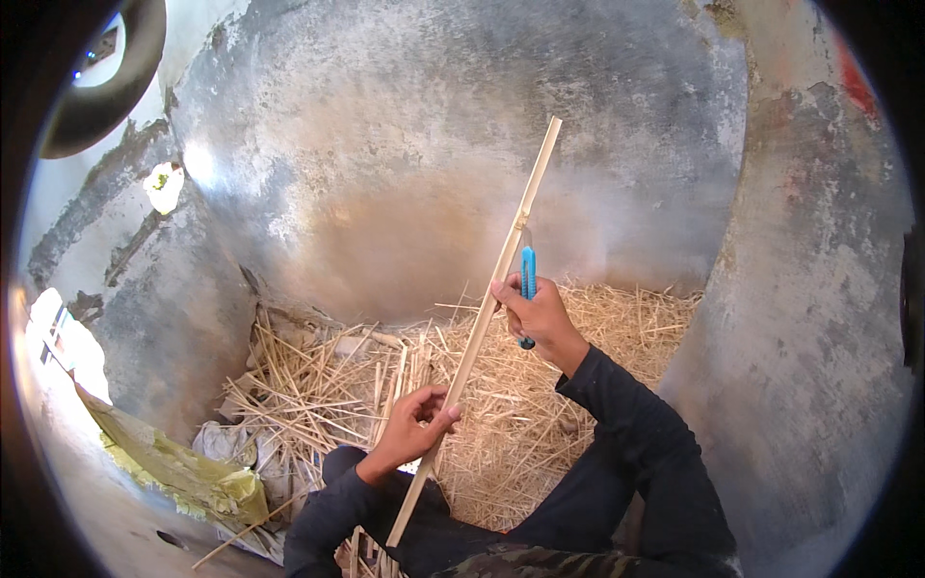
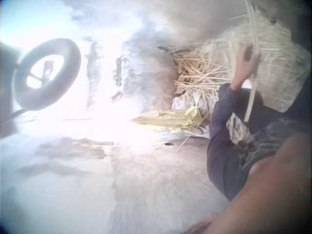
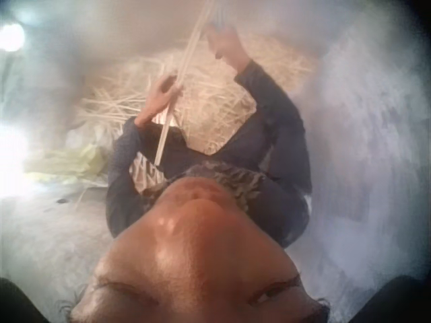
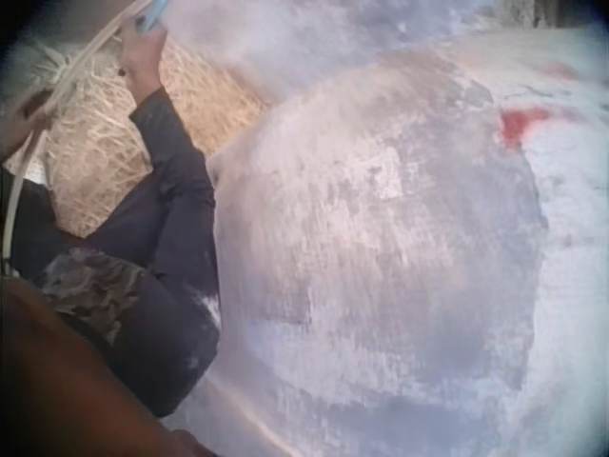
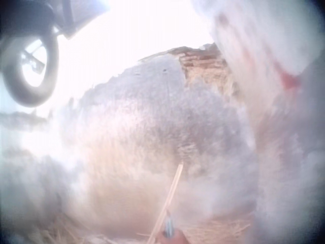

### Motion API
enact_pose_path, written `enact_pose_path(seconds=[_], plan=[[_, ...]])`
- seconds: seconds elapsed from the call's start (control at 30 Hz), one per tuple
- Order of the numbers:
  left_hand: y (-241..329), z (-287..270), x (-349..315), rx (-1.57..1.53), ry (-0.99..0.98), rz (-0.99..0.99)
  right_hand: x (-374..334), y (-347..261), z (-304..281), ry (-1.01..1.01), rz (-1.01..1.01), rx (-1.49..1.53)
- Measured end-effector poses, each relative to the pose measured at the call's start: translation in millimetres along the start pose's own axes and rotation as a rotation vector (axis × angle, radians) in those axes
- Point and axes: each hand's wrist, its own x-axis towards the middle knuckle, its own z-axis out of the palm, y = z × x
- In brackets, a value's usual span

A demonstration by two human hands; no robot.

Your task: The person sits on the floor and uses a blue utility knife to shave thin strips off long bamboo sticks. They hold the stick with their left hand and scrape the blade along its length with their right hand, creating a pile of shavings on the floor.

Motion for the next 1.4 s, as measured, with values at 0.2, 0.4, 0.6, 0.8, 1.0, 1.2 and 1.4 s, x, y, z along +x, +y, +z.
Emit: enact_pose_path(seconds=[0.2, 0.4, 0.6, 0.8, 1.0, 1.2, 1.4], plan=[[35, -7, 82, -0.315, -0.135, -0.132, 15, 27, 11, -0.076, 0.08, 0.136], [-5, -12, 133, -0.439, -0.125, -0.158, 65, 67, -27, 0.022, -0.135, -0.415], [-56, -19, 160, -0.442, -0.038, -0.381, 73, 94, -68, -0.015, -0.034, -1.271], [-83, -14, 152, -0.528, -0.174, -0.554, 64, 155, -75, -0.151, -0.108, -1.308], [-87, -4, 142, -0.603, -0.181, -0.619, 64, 157, -65, -0.281, -0.188, -1.325], [-79, 13, 124, -0.537, -0.155, -0.663, 89, 162, -104, -0.124, -0.074, -1.464], [-85, 13, 119, -0.674, -0.134, -0.698, 52, 158, -75, -0.352, -0.098, -1.38]])
